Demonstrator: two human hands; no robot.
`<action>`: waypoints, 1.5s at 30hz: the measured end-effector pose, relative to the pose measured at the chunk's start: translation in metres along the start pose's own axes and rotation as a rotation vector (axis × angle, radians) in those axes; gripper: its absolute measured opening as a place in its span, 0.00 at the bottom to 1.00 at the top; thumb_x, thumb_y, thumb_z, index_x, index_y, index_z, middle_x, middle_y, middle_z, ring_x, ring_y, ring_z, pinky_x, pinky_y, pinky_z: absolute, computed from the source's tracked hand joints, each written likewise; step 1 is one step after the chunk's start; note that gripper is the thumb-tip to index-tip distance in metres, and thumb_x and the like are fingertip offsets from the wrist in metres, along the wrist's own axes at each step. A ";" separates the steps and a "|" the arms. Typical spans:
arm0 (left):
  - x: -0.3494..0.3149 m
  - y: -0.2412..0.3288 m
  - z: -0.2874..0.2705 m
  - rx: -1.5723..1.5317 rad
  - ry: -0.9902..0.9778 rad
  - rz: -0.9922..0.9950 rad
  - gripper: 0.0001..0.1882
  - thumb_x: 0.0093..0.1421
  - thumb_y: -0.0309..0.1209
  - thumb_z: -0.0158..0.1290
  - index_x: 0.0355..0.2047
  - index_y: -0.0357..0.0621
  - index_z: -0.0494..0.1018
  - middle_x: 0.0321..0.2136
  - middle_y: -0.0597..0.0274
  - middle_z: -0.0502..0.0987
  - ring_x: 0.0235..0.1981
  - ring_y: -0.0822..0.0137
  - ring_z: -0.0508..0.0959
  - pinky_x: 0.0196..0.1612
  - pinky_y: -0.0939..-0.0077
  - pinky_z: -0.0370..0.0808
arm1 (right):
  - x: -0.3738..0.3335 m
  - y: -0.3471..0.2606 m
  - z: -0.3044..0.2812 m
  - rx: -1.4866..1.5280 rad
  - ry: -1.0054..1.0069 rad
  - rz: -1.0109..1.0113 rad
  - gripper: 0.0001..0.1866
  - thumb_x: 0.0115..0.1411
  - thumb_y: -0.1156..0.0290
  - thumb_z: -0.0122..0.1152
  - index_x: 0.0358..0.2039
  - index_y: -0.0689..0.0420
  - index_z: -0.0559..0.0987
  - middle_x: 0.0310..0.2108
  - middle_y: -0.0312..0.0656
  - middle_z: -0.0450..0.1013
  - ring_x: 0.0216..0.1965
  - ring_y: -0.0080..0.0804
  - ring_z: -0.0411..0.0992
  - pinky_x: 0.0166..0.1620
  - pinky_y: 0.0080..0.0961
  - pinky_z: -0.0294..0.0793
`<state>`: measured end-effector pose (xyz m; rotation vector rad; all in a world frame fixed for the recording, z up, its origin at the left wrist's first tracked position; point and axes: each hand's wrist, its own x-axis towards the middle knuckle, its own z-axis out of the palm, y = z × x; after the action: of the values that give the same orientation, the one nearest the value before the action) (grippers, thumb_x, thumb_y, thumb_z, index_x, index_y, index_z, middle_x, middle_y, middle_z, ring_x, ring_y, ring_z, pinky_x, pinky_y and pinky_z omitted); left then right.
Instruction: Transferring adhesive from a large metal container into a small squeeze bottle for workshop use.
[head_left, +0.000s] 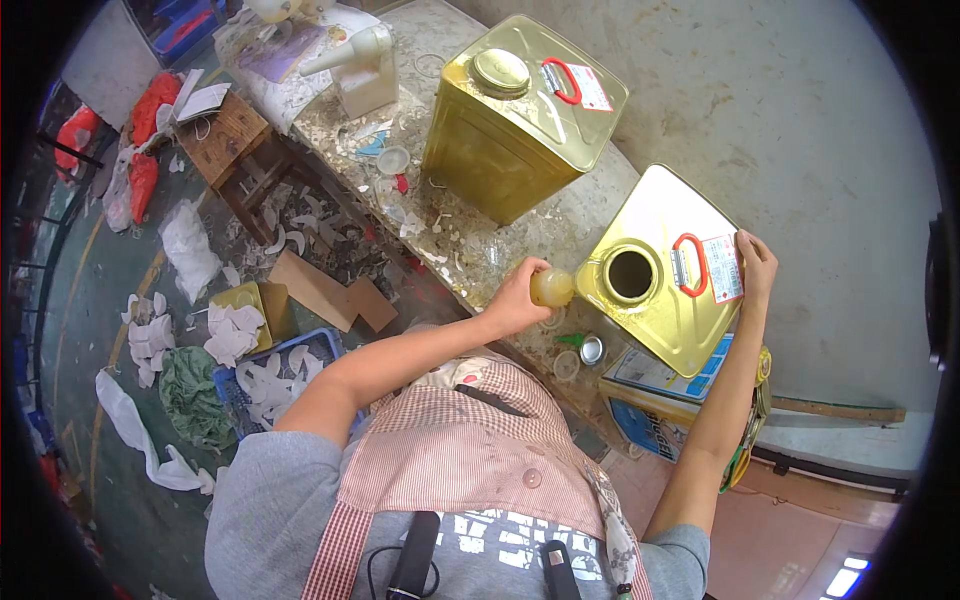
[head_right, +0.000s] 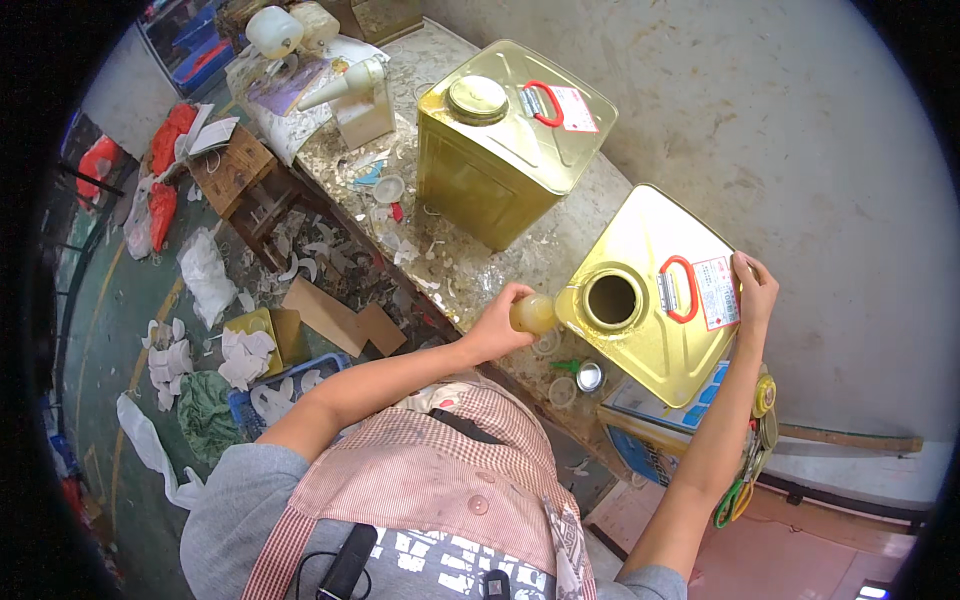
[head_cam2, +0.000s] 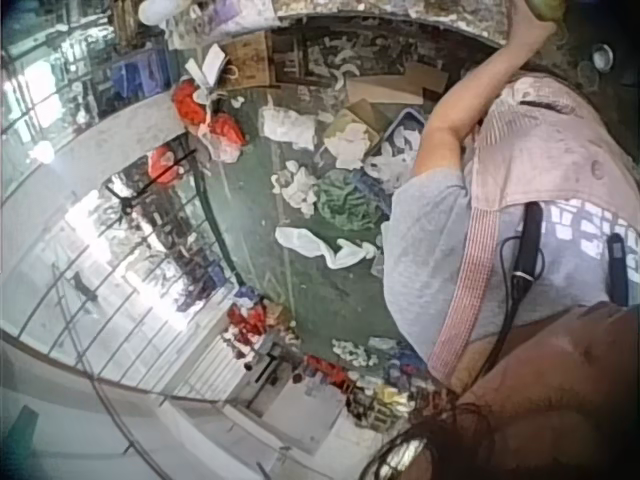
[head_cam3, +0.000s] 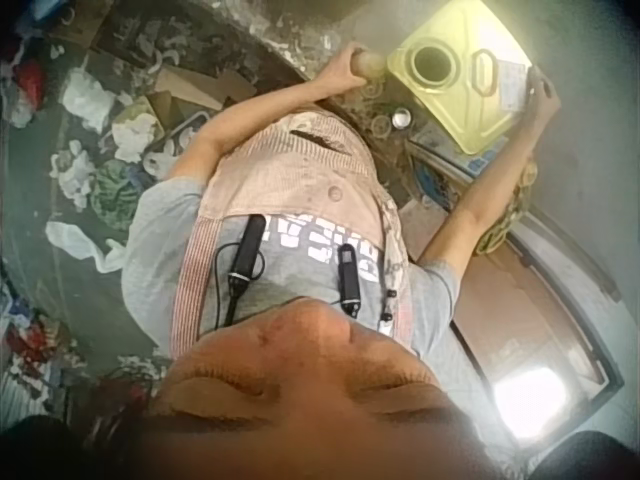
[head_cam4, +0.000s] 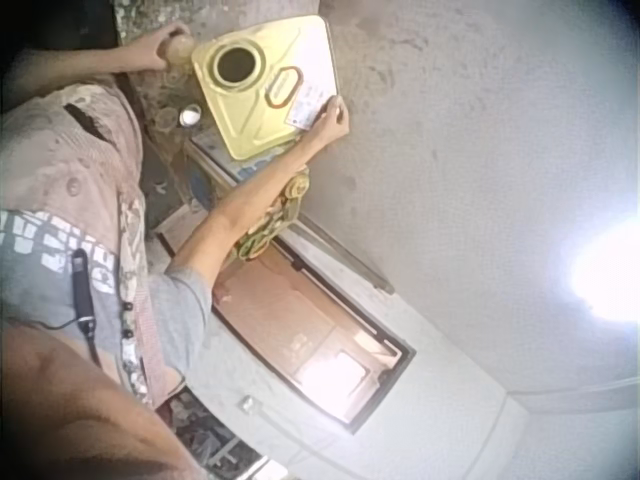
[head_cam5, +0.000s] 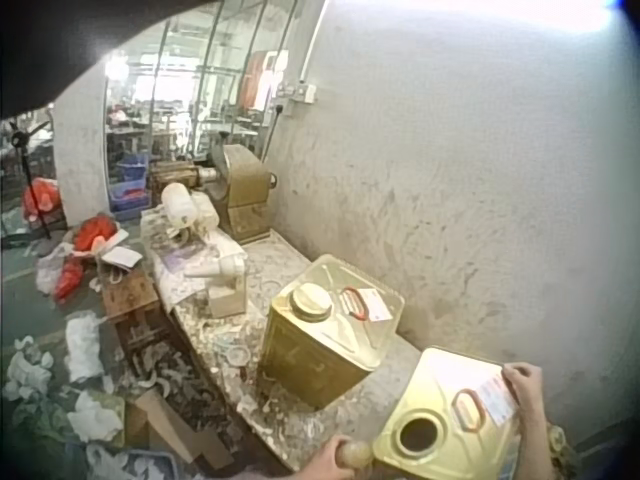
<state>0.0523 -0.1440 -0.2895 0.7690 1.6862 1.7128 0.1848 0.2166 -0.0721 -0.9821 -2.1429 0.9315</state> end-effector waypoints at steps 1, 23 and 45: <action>0.000 0.003 -0.002 0.006 -0.004 -0.005 0.33 0.41 0.27 0.63 0.49 0.43 0.63 0.45 0.51 0.71 0.50 0.51 0.71 0.54 0.62 0.68 | 0.001 0.000 0.000 0.004 -0.010 0.006 0.16 0.58 0.66 0.67 0.40 0.67 0.82 0.34 0.40 0.79 0.36 0.22 0.74 0.42 0.17 0.71; 0.117 0.212 -0.018 0.166 -0.214 0.269 0.34 0.42 0.29 0.67 0.48 0.41 0.64 0.41 0.53 0.74 0.46 0.58 0.75 0.51 0.67 0.72 | 0.037 0.029 -0.017 0.062 -0.066 0.337 0.17 0.57 0.62 0.66 0.37 0.65 0.82 0.29 0.38 0.77 0.28 0.22 0.72 0.32 0.21 0.71; 0.081 0.210 -0.028 -0.019 -0.302 -0.025 0.35 0.46 0.19 0.64 0.54 0.41 0.61 0.48 0.58 0.70 0.51 0.66 0.73 0.54 0.70 0.73 | 0.035 -0.081 -0.038 -0.283 0.503 -0.264 0.21 0.58 0.56 0.62 0.44 0.61 0.80 0.44 0.53 0.77 0.47 0.45 0.75 0.49 0.36 0.72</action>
<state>-0.0260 -0.1015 -0.0814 0.9418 1.4651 1.5069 0.1628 0.2193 0.0214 -0.9152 -1.9284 0.2220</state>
